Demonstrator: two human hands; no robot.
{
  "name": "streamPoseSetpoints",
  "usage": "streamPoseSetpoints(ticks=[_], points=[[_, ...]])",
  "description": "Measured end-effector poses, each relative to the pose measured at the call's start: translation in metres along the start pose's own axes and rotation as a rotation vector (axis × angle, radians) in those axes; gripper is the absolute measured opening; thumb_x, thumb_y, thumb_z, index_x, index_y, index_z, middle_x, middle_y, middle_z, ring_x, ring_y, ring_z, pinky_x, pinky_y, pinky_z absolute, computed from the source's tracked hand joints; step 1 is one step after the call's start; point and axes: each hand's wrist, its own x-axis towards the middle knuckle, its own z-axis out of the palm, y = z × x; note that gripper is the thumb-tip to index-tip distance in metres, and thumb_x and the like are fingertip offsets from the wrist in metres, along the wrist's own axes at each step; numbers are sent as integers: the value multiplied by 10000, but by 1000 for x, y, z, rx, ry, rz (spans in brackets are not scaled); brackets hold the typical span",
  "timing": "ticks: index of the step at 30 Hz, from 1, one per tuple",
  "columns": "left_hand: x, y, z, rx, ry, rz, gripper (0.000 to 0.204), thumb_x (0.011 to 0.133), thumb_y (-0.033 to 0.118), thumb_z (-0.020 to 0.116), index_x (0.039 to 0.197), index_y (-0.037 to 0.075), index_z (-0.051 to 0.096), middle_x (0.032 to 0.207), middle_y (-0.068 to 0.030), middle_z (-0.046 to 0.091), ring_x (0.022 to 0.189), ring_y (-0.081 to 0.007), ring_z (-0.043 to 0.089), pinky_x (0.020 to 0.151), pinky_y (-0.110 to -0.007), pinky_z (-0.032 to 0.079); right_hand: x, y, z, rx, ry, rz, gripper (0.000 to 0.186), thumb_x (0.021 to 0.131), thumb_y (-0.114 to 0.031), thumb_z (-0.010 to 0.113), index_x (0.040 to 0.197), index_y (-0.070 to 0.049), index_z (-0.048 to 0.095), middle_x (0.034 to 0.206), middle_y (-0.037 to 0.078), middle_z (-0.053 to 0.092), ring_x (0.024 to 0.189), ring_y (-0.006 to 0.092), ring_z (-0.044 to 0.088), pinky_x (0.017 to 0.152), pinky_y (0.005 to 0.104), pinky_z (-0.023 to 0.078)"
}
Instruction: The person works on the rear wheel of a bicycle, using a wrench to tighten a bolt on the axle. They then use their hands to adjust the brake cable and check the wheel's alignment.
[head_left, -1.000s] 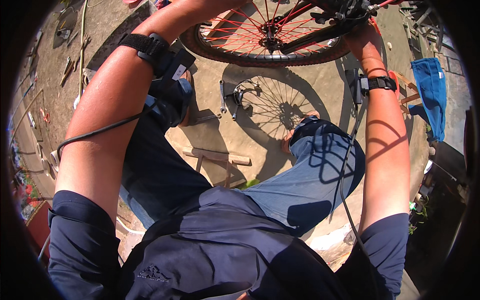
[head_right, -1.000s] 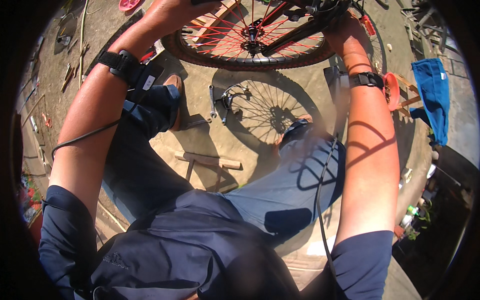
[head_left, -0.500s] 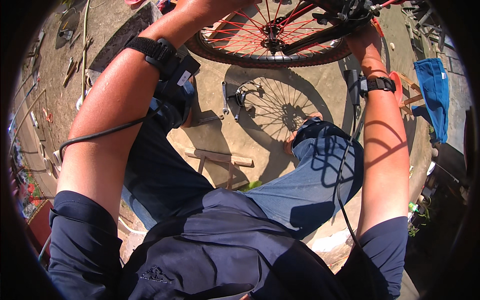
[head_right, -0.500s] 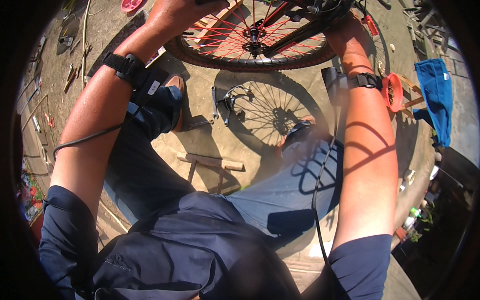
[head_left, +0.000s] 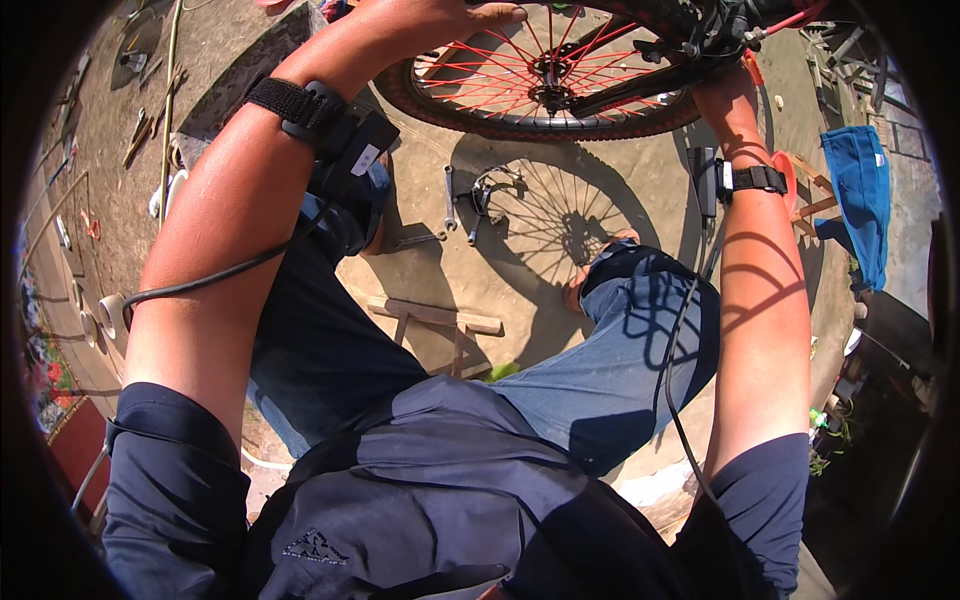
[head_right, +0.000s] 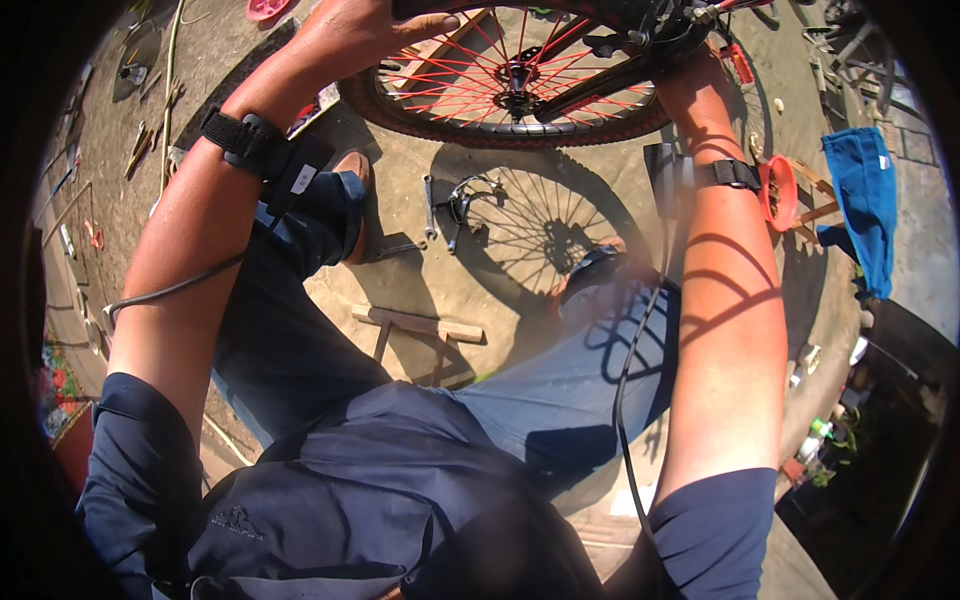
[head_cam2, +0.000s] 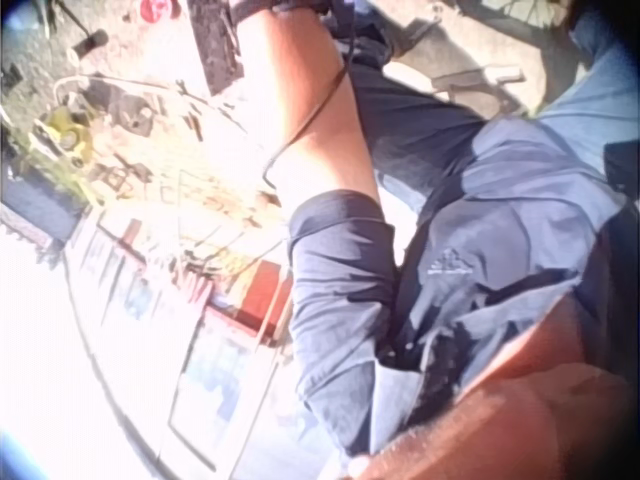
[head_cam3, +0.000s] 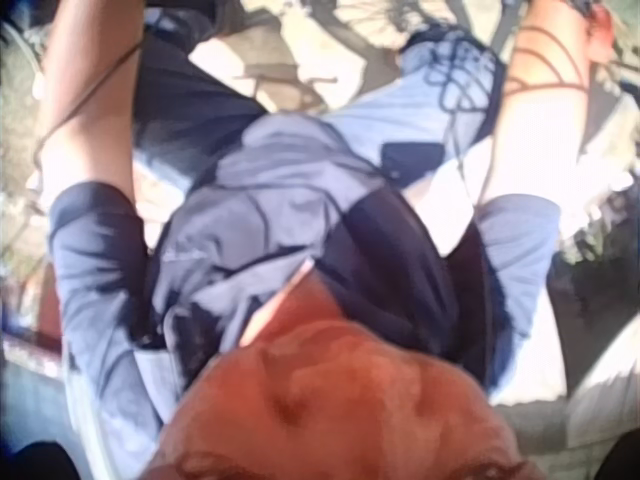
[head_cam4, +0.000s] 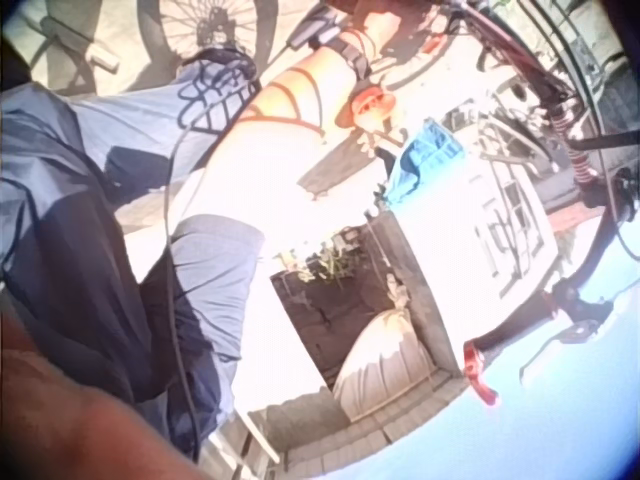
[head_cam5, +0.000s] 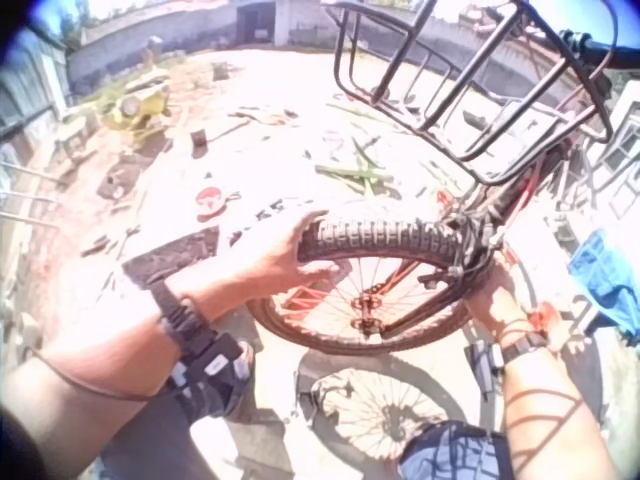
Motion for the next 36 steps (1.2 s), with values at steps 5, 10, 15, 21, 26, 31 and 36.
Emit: streamPoseSetpoints(ticks=[5,10,15,21,26,31,36], points=[[-5,8,-39,-58,-46,-120,712,817,319,810,1395,45,496,1261,-223,613,1152,-310,607,965,-395,512,-1,10,-2,59,-92,50,491,880,-468,652,1206,-102,648,1171,186,682,1081,416,628,878,459,511],[-15,-30,-61,-132,66,-236,699,860,298,768,1415,5,462,1219,-214,639,1054,-285,649,901,-380,547,-4,-10,-11,70,-78,-113,398,924,-381,625,1189,-88,672,1175,173,684,1105,383,623,912,419,493],[-17,-31,-77,-293,72,-387,676,889,281,735,1421,-18,443,1215,-232,639,984,-277,682,764,-366,596,-9,3,-7,-33,-60,152,433,903,-373,641,1206,-65,657,1146,177,703,1107,338,651,931,382,480],[-21,-38,-86,-254,165,-357,637,895,293,720,1393,-22,477,1219,-251,642,1021,-302,677,822,-385,579,-30,23,8,114,149,271,429,867,-326,669,1211,-72,653,1125,159,706,1030,311,672,910,392,493],[-22,-51,-90,-177,264,-244,603,892,313,711,1347,-32,517,1189,-247,658,1043,-299,673,840,-387,564,-80,38,27,47,275,433,396,871,-319,639,1163,-54,672,1099,192,707,1007,354,680,875,412,519],[-23,-47,-101,-223,303,-299,585,901,315,697,1330,-45,526,1172,-237,667,1033,-289,677,830,-375,568,-135,-4,102,200,-157,519,290,878,-286,625,1024,-49,703,949,176,714,878,343,696,774,402,543],[-30,-52,-107,-348,311,-314,603,904,326,699,1356,-26,511,1206,-231,655,1040,-295,674,837,-369,566,-173,-117,136,237,-757,417,264,871,-317,634,1007,-117,740,962,115,737,904,267,704,805,371,541]])
